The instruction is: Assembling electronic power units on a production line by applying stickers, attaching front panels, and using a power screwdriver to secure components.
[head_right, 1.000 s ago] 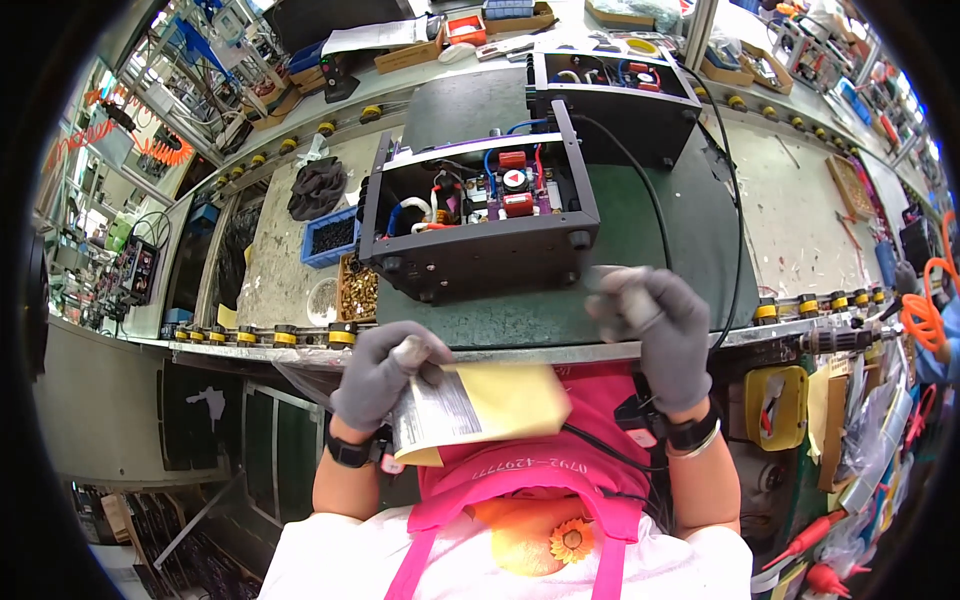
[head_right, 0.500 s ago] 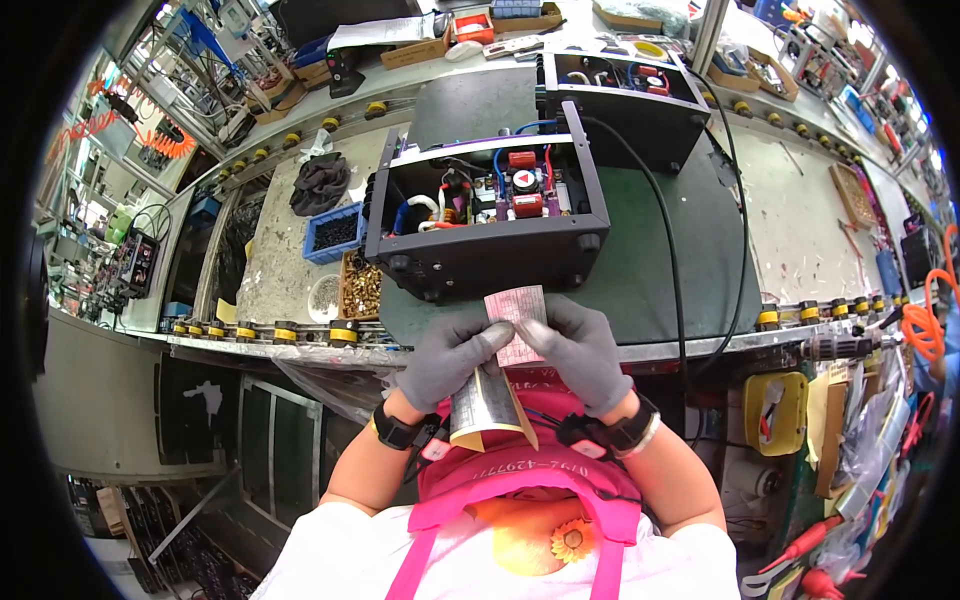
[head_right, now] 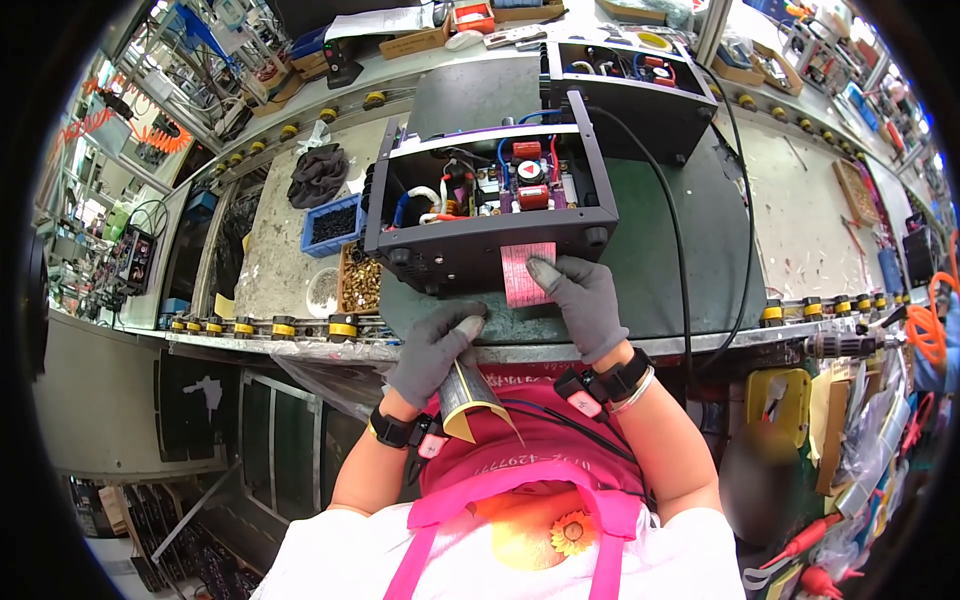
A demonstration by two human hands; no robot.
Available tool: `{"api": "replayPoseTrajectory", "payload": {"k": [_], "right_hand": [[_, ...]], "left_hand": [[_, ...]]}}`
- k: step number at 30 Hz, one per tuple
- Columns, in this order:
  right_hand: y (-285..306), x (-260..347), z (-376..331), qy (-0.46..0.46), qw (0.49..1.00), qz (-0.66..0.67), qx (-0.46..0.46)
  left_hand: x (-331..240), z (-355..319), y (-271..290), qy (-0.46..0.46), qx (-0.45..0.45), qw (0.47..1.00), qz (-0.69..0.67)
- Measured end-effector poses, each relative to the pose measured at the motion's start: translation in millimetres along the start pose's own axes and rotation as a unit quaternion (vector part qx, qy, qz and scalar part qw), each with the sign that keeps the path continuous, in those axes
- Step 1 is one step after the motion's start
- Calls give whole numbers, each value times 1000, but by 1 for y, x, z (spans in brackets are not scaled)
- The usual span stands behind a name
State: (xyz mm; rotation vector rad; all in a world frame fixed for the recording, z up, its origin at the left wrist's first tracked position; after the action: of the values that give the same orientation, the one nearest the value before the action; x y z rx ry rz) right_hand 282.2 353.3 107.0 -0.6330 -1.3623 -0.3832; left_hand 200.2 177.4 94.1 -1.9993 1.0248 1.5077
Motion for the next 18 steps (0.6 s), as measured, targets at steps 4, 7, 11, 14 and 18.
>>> {"api": "replayPoseTrajectory", "payload": {"k": [4, 7, 11, 14, 18], "right_hand": [[-3, 4, 1, -8, 1000, -4, 1], [-3, 11, 4, 1, 999, -30, -15], [13, -1, -1, -141, 952, -273, 7], [14, 11, -3, -112, 923, -367, 36], [-8, 35, -5, 25, 948, -300, 107]], "left_hand": [[4, 1, -3, 8, 14, 1000, -9], [4, 0, -4, 7, 12, 1000, 3], [-2, -4, -7, -9, 27, 999, 24], [-9, -10, -2, -19, 10, 999, 25], [-18, -17, -8, -20, 34, 998, 42]]}}
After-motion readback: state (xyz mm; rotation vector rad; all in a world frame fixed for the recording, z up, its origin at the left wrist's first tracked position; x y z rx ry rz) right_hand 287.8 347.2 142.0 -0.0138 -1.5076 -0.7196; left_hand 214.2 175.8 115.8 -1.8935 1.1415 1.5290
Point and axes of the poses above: each hand's wrist, its own z-axis towards the middle knuckle, its own y-axis out of the back of the hand, x = y × z, the point moved 10 cm from there along z, towards the middle knuckle, and after that the axes turned 7 degrees about y, right-handed, at the moved point
